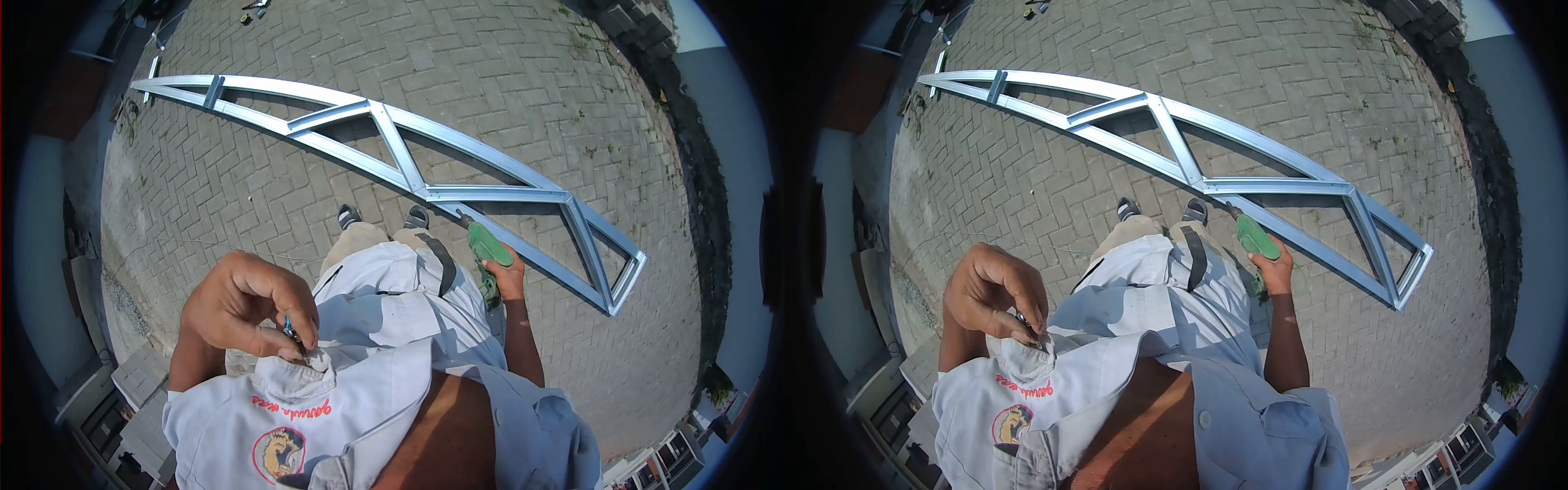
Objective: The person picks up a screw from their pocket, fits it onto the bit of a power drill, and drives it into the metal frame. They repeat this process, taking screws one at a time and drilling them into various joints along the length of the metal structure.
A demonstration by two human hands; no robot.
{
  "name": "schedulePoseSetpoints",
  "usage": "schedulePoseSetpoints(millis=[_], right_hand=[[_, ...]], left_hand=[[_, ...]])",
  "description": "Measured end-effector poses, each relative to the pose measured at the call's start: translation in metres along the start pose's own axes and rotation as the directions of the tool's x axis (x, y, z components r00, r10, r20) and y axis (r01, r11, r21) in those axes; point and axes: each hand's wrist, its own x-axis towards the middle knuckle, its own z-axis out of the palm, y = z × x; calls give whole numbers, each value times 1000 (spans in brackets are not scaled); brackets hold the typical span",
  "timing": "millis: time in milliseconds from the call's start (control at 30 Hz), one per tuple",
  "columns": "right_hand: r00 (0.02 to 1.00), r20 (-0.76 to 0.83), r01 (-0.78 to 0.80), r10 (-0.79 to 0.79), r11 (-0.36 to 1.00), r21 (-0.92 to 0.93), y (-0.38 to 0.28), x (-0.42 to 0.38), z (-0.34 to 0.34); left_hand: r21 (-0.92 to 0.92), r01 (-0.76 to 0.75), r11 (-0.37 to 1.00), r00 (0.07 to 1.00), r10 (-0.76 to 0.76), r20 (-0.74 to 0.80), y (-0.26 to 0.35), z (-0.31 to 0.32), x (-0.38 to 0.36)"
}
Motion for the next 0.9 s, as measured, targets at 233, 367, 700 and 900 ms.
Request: schedulePoseSetpoints(millis=[233, 367, 700, 900], right_hand=[[998, 54, 34, -39, 995, 90, -50, -17, 7], [991, 100, 79, -84, 996, 44, -84, -25, 10], [915, 256, 327, -312, 945, -17, -207, -61, 29], [873, 320, 370, -367, 927, 53, -235, -75, 35]], left_hand=[[-523, 16, 852, 964, -152, -219, -59, -12, 8], [-549, -66, 833, 870, -222, -440, -99, -41, 27], [-484, -173, 858, 833, -135, -536, -138, -79, 74], [-431, -141, 891, 862, -103, -496, -151, -87, 79]])
